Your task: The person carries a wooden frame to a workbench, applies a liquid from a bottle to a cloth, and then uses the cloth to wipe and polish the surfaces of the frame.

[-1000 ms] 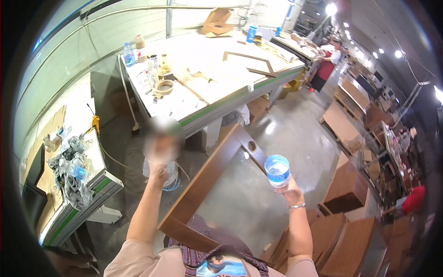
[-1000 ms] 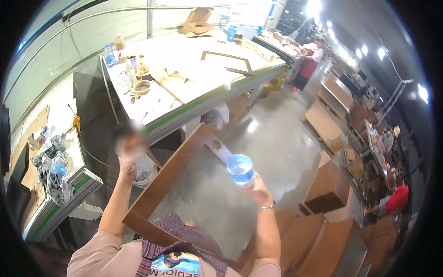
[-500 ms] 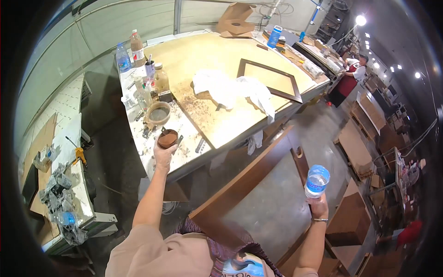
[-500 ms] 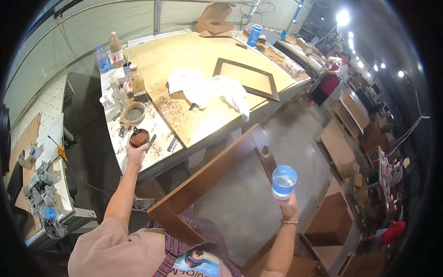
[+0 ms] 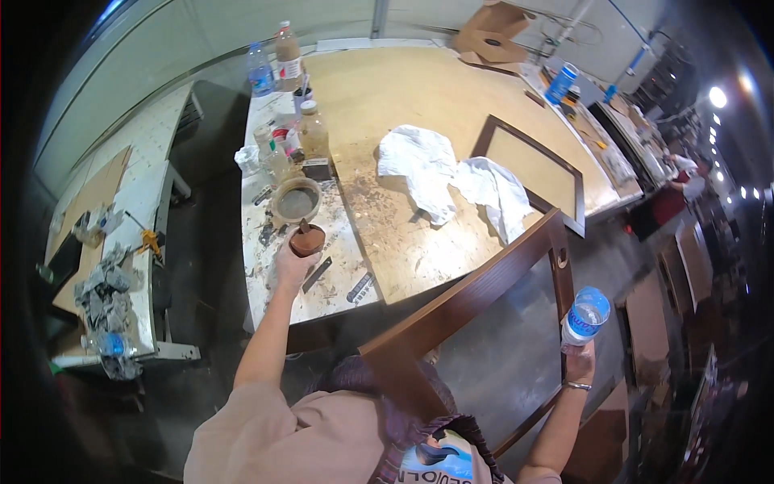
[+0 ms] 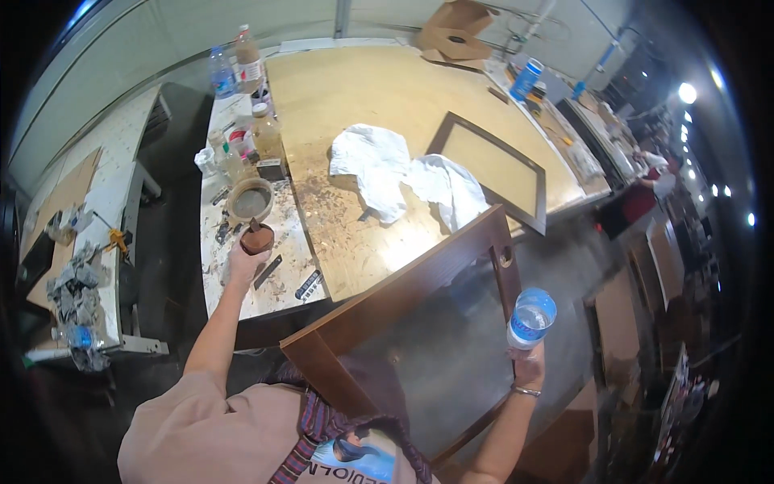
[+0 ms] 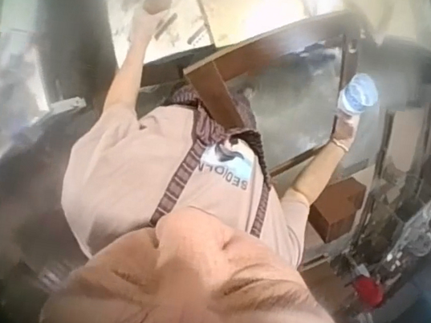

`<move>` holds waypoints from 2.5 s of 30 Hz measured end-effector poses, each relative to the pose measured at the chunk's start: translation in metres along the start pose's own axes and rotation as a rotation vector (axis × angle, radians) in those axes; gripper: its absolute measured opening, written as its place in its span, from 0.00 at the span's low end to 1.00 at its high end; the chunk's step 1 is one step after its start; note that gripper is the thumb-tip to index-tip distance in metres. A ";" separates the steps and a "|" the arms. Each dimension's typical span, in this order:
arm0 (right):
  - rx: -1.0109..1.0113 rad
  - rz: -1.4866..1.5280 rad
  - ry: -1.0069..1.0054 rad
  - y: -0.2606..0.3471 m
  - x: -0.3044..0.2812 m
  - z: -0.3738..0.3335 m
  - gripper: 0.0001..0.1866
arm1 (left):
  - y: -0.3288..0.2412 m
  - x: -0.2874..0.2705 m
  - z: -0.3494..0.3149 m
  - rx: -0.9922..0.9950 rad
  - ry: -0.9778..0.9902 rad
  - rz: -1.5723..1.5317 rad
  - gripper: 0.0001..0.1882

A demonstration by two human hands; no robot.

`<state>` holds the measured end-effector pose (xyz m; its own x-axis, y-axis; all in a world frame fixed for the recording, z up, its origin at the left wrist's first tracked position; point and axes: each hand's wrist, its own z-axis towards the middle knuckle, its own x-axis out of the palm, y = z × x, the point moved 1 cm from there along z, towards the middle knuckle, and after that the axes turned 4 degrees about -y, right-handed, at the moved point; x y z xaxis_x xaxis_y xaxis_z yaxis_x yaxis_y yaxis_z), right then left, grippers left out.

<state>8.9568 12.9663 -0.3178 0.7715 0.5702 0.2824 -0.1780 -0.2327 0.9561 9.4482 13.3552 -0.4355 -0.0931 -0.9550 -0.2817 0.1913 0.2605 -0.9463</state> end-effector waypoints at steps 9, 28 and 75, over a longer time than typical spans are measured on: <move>0.061 0.045 0.251 0.032 -0.008 0.138 0.51 | -0.013 -0.007 -0.015 -0.105 0.000 -0.113 0.42; 0.261 -0.207 0.547 0.066 0.008 0.300 0.39 | -0.271 0.159 -0.137 -0.504 0.705 -0.740 0.48; 0.309 -0.332 0.788 0.015 0.032 0.794 0.27 | -0.227 0.556 0.041 -0.733 -0.160 -0.686 0.15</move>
<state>9.4642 12.3556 -0.3561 0.0924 0.9928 0.0759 0.2380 -0.0960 0.9665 9.3929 12.7598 -0.3711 0.1847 -0.9250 0.3321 -0.5053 -0.3792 -0.7752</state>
